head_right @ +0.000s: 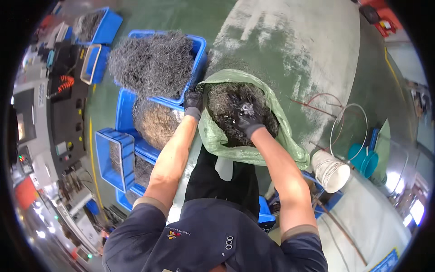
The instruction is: Transferring metal shavings from blue bins into a large green sack using a plastic container as a scoop, then sealing the sack.
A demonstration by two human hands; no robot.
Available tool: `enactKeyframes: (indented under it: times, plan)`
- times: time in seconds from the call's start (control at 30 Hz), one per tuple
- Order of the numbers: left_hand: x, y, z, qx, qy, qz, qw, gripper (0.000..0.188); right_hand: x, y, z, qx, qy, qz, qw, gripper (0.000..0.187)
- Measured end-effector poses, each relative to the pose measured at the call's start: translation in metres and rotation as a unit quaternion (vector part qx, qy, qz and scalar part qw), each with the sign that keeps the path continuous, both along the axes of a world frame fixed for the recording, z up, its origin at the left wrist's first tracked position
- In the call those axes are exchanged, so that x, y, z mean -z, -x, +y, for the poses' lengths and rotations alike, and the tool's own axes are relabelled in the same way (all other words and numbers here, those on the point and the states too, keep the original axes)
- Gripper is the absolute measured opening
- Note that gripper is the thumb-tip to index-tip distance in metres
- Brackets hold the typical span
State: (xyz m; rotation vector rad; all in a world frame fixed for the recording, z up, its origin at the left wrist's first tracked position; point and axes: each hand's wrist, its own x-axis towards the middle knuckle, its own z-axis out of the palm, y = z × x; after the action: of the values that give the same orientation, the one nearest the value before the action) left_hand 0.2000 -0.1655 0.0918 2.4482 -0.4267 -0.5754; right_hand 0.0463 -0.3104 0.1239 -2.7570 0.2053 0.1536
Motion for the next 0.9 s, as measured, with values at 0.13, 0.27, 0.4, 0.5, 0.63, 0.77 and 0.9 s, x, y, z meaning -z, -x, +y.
enactKeyframes:
  times: [0.13, 0.27, 0.4, 0.5, 0.63, 0.77, 0.9]
  plan:
    - [0.06, -0.03, 0.055, 0.068, -0.109, -0.135, 0.982, 0.031, -0.024, -0.013, 0.046, 0.026, -0.05, 0.05, 0.997, 0.065]
    - [0.097, 0.003, 0.073, -0.106, 0.296, 0.077, 0.946, 0.041, -0.017, -0.016, 0.09, -0.004, 0.006, 0.102, 0.995, 0.053]
    - [0.031, 0.072, 0.067, 0.149, 0.209, -0.12, 0.959, 0.04, 0.011, -0.016, 0.091, -0.07, -0.017, 0.358, 0.931, 0.048]
    - [0.038, 0.104, 0.073, 0.055, 0.395, 0.049, 0.916, 0.035, 0.116, 0.016, 0.108, -0.102, -0.035, 0.24, 0.965, 0.045]
    - [-0.036, 0.091, 0.089, 0.178, 0.156, -0.026, 0.971, 0.034, 0.167, 0.026, 0.094, -0.153, -0.097, 0.238, 0.954, 0.038]
    - [-0.04, 0.084, 0.101, 0.124, 0.184, 0.048, 0.974, 0.034, 0.17, -0.062, 0.072, -0.132, -0.06, 0.301, 0.943, 0.039]
    - [-0.03, 0.04, 0.105, 0.017, 0.136, 0.168, 0.976, 0.029, 0.096, -0.131, 0.082, -0.1, -0.015, 0.347, 0.933, 0.04]
